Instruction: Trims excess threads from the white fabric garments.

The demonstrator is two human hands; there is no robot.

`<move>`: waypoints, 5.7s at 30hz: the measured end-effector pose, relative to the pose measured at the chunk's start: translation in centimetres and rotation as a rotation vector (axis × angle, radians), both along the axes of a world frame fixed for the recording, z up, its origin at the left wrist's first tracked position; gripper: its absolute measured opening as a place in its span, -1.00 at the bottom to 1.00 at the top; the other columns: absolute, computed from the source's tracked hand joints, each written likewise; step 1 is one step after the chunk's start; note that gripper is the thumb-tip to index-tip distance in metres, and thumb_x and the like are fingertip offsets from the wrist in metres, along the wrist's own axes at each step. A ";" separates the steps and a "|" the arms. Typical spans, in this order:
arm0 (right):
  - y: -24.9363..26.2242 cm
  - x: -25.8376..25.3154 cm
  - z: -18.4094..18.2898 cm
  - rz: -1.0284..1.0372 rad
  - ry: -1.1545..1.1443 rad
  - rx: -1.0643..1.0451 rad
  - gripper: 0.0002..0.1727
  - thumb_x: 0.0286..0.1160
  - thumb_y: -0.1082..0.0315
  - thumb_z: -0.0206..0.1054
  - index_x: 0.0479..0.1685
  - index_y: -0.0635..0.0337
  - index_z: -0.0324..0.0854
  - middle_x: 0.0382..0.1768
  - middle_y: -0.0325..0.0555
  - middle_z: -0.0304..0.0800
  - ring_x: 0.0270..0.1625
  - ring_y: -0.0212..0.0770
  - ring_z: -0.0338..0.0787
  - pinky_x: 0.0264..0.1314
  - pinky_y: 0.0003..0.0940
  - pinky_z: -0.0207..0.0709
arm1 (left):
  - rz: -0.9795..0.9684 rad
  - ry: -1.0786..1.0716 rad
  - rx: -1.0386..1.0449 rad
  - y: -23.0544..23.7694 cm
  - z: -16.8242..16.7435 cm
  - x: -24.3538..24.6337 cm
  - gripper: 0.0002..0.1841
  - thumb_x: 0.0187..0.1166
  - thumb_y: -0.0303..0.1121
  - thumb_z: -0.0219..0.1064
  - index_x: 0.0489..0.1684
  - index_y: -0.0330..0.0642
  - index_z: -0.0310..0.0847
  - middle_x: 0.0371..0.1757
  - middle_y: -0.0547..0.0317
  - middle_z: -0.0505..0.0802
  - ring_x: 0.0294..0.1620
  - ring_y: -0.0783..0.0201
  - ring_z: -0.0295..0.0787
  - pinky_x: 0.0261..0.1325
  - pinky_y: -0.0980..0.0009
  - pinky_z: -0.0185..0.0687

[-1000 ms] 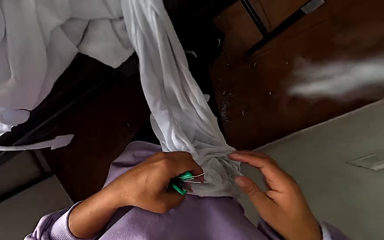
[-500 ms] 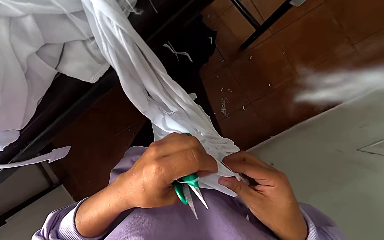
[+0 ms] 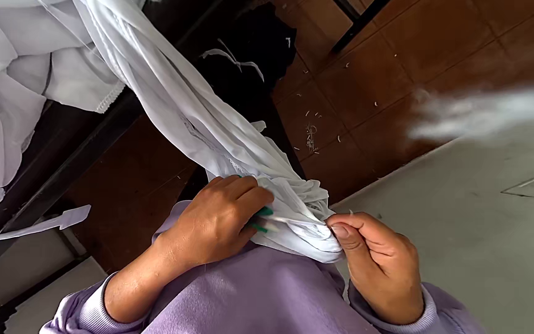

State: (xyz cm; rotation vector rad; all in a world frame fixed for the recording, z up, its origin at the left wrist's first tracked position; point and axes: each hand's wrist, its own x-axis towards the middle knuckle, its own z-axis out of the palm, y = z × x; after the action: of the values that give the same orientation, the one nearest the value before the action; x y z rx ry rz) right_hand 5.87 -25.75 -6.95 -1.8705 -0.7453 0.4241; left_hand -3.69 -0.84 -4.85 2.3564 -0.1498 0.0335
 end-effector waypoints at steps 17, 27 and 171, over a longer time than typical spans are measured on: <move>0.4 0.0 0.8 0.118 0.080 0.065 -0.80 0.87 0.07 0.02 -0.03 -0.09 0.44 -0.35 -0.52 0.57 -0.33 -0.72 0.61 -0.24 -0.79 0.55 | -0.308 -0.049 0.321 -1.6 4.5 4.0 -0.59 0.68 0.01 0.22 -0.45 -0.10 0.71 -0.60 0.25 0.56 -0.63 0.25 0.48 -0.62 0.36 0.16; 0.8 0.4 0.7 0.163 0.106 0.049 -0.80 0.87 0.08 0.01 -0.08 -0.09 0.42 -0.39 -0.51 0.55 -0.36 -0.71 0.59 -0.28 -0.79 0.52 | -0.272 -0.071 0.272 -2.2 3.1 3.6 -0.59 0.70 -0.03 0.20 -0.51 -0.09 0.70 -0.64 0.26 0.55 -0.65 0.25 0.49 -0.64 0.36 0.16; 6.7 1.8 -3.4 0.327 -0.320 -0.289 -0.72 0.33 0.23 0.21 -0.23 0.09 0.84 -0.42 -0.21 0.79 -0.37 -0.20 0.79 -0.33 -0.24 0.69 | 0.840 0.070 -0.397 5.1 -5.1 -0.7 -0.90 0.65 -0.44 0.34 -0.08 -0.22 0.75 -0.43 0.30 0.74 -0.56 0.59 0.49 -0.49 0.66 0.40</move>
State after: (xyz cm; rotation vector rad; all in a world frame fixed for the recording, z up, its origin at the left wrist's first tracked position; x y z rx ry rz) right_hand 7.65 -19.09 -10.37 -2.1203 -1.2720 0.4616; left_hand -4.41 4.23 -9.99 1.8665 0.8092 0.3510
